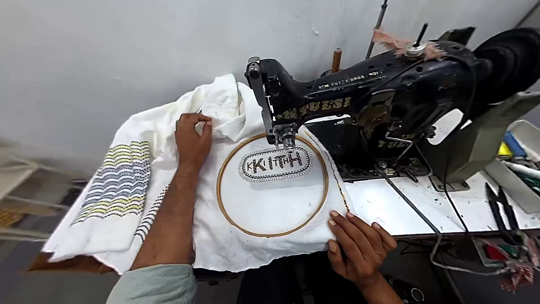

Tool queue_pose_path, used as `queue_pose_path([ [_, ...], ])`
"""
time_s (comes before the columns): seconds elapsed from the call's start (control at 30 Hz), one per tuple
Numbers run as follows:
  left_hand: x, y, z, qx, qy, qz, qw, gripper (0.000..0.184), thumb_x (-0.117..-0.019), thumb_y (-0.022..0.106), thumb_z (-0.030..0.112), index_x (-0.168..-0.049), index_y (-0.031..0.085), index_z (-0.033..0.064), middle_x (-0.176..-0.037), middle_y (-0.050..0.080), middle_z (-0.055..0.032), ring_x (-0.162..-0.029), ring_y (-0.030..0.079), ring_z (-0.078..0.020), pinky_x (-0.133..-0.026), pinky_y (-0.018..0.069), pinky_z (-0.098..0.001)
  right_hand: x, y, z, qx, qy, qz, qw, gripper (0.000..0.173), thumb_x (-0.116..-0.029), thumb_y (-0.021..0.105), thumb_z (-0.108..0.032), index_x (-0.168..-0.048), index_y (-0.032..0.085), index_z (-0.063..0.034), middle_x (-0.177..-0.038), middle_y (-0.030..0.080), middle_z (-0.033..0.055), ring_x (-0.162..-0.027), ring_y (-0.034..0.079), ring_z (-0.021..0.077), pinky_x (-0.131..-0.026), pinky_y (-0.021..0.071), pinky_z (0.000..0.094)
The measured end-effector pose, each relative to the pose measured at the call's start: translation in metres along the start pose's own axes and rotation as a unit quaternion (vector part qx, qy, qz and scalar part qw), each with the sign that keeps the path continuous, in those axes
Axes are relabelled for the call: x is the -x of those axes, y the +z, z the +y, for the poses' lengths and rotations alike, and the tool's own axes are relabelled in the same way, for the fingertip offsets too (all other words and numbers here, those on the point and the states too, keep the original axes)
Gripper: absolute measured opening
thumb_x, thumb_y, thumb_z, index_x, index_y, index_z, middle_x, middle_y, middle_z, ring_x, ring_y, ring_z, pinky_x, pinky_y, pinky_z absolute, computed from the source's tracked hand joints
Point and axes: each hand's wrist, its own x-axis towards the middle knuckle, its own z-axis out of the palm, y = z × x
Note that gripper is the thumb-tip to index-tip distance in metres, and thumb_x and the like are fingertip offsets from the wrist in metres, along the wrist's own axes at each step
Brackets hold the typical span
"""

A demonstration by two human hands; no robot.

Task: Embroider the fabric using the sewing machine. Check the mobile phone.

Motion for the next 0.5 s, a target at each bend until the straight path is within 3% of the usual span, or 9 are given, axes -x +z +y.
queue_pose_path([
  [0.07, 0.004, -0.003, 0.02, -0.014, 0.059, 0.04, 0.997, 0.031, -0.1014, 0.053, 0.024, -0.115, 0.072, 0.0038, -0.131, 0.064, -0.0209, -0.128, 0.054, -0.0399, -0.104, 0.0365, -0.0627, -0.001, -0.002, 0.0, -0.004, 0.001, -0.006, 1.0, 0.044, -0.1045, 0.039, -0.044, -0.118, 0.072, -0.0193, -0.124, 0.072, -0.0063, -0.128, 0.056, 0.0083, -0.12, 0.021, 0.0341],
  [0.1, 0.007, -0.003, 0.033, 0.009, 0.09, 0.039, 0.995, 0.029, -0.1007, 0.055, 0.023, -0.112, 0.074, 0.0045, -0.129, 0.065, -0.0192, -0.127, 0.055, -0.0378, -0.104, 0.0383, -0.0607, -0.002, -0.003, -0.001, -0.006, 0.005, -0.012, 1.0, 0.044, -0.1044, 0.039, -0.044, -0.118, 0.072, -0.0194, -0.123, 0.072, -0.0065, -0.127, 0.056, 0.0082, -0.12, 0.0207, 0.034],
  [0.2, 0.023, 0.011, 0.069, 0.123, 0.18, -0.065, 0.974, 0.024, -0.0972, 0.058, 0.019, -0.105, 0.076, 0.0046, -0.119, 0.07, -0.0134, -0.12, 0.061, -0.0285, -0.105, 0.0461, -0.0505, -0.006, -0.012, -0.007, -0.015, 0.038, -0.05, 0.998, 0.043, -0.104, 0.041, -0.046, -0.117, 0.073, -0.021, -0.124, 0.072, -0.0071, -0.128, 0.056, 0.0078, -0.12, 0.022, 0.0342],
  [0.27, 0.034, 0.025, 0.085, 0.121, 0.227, -0.153, 0.954, 0.025, -0.0941, 0.06, 0.023, -0.101, 0.077, 0.0078, -0.118, 0.07, -0.0106, -0.119, 0.061, -0.0293, -0.098, 0.0451, -0.0567, -0.013, -0.019, -0.011, -0.029, 0.063, -0.075, 0.995, 0.04, -0.1037, 0.044, -0.046, -0.114, 0.074, -0.0211, -0.123, 0.073, -0.0065, -0.125, 0.059, 0.0085, -0.117, 0.0266, 0.0343],
  [0.37, 0.038, 0.037, 0.088, 0.049, 0.242, -0.208, 0.946, 0.021, -0.0958, 0.062, 0.027, -0.099, 0.077, 0.0127, -0.122, 0.07, -0.0069, -0.127, 0.058, -0.0299, -0.096, 0.0421, -0.0603, -0.029, -0.03, -0.01, -0.073, 0.079, -0.106, 0.988, 0.032, -0.1033, 0.052, -0.039, -0.101, 0.075, -0.0179, -0.114, 0.077, -0.0018, -0.113, 0.066, 0.0126, -0.1, 0.0417, 0.0343],
  [0.43, 0.034, 0.033, 0.081, 0.039, 0.239, -0.197, 0.95, 0.02, -0.0961, 0.061, 0.024, -0.097, 0.076, 0.0116, -0.12, 0.07, -0.0065, -0.125, 0.058, -0.0282, -0.097, 0.0412, -0.0583, -0.046, -0.033, -0.004, -0.101, 0.074, -0.121, 0.985, 0.03, -0.103, 0.055, -0.034, -0.092, 0.075, -0.0147, -0.103, 0.078, 0.0017, -0.1, 0.07, 0.0145, -0.089, 0.052, 0.0334],
  [0.5, 0.024, 0.023, 0.07, 0.002, 0.239, -0.181, 0.954, 0.021, -0.0969, 0.059, 0.024, -0.099, 0.076, 0.0111, -0.122, 0.07, -0.007, -0.125, 0.059, -0.0281, -0.099, 0.0416, -0.0583, -0.068, -0.03, 0.003, -0.108, 0.06, -0.146, 0.982, 0.03, -0.1025, 0.055, -0.032, -0.089, 0.074, -0.0126, -0.097, 0.078, 0.0037, -0.091, 0.072, 0.0147, -0.081, 0.0553, 0.0329],
])
